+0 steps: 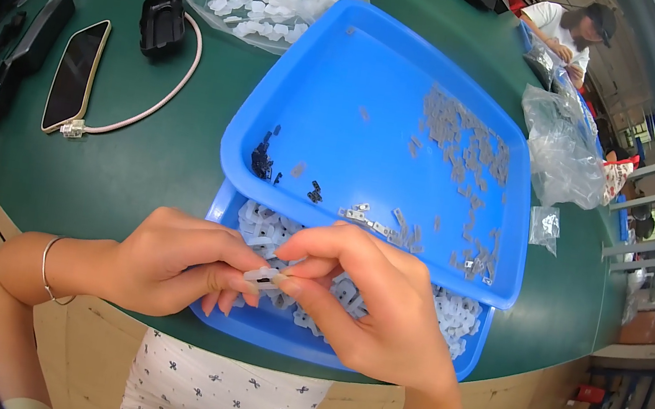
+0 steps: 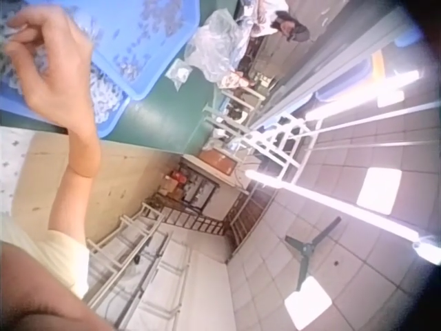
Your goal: The person inserts small metal components into plastic housings by hand on a workbench.
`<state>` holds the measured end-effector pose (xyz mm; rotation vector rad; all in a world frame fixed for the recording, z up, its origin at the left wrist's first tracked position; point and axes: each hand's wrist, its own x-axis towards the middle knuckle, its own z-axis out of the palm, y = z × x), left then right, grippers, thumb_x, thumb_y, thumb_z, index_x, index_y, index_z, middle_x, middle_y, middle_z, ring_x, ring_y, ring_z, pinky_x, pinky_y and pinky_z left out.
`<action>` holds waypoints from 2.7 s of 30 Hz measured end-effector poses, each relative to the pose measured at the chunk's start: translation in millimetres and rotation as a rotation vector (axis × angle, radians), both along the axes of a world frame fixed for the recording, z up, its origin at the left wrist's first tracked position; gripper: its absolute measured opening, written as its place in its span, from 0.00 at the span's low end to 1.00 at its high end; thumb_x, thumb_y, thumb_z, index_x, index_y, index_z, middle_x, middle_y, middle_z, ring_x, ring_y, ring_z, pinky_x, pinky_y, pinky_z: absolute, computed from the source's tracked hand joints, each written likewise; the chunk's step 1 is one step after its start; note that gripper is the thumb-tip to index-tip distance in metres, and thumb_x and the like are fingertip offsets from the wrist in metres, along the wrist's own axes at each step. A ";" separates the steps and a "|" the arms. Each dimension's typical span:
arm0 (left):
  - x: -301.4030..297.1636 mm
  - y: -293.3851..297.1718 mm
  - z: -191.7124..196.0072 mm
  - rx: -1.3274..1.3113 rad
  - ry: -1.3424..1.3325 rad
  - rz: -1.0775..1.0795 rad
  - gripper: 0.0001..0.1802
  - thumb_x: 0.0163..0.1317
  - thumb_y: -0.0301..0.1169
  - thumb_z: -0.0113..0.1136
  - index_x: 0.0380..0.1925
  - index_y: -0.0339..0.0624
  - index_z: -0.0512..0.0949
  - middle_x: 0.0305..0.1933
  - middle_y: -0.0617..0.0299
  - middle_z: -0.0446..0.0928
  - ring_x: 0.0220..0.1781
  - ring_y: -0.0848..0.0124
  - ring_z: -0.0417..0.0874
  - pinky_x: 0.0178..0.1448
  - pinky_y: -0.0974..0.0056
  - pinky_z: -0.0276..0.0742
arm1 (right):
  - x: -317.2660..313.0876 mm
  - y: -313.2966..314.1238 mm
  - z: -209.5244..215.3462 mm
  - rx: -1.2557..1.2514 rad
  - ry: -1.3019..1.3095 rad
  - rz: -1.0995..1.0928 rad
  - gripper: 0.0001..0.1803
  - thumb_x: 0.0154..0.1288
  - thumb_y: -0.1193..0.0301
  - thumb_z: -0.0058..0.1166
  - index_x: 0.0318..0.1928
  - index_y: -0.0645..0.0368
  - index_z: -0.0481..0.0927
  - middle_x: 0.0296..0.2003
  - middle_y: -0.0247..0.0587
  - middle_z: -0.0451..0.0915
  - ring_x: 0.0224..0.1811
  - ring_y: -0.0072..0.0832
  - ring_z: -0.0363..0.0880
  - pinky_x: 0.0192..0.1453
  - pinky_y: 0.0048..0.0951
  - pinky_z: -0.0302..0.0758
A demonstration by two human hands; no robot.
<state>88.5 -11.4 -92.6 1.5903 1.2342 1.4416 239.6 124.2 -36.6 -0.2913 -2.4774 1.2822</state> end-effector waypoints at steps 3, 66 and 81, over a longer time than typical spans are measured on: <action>-1.1 -0.3 -0.8 0.019 0.037 -0.029 0.06 0.59 0.18 0.52 0.36 0.30 0.74 0.27 0.55 0.80 0.21 0.71 0.81 0.21 0.71 0.76 | -0.3 -0.4 -0.6 0.027 -0.028 0.046 0.13 0.43 0.84 0.62 0.33 0.64 0.77 0.28 0.40 0.80 0.25 0.23 0.76 0.31 0.21 0.70; -25.5 21.2 3.1 0.492 0.882 0.553 0.09 0.38 0.24 0.63 0.24 0.38 0.76 0.28 0.61 0.73 0.32 0.65 0.74 0.29 0.65 0.70 | -34.2 74.3 -2.5 0.505 -0.290 -0.190 0.04 0.54 0.77 0.55 0.28 0.65 0.74 0.25 0.40 0.72 0.26 0.27 0.71 0.33 0.27 0.69; -19.7 18.1 -0.4 0.510 0.820 0.443 0.09 0.32 0.22 0.64 0.17 0.40 0.75 0.25 0.65 0.73 0.28 0.67 0.74 0.25 0.69 0.70 | -30.7 42.1 12.5 0.160 -0.416 0.090 0.06 0.59 0.77 0.48 0.34 0.66 0.78 0.28 0.45 0.79 0.30 0.33 0.79 0.36 0.28 0.75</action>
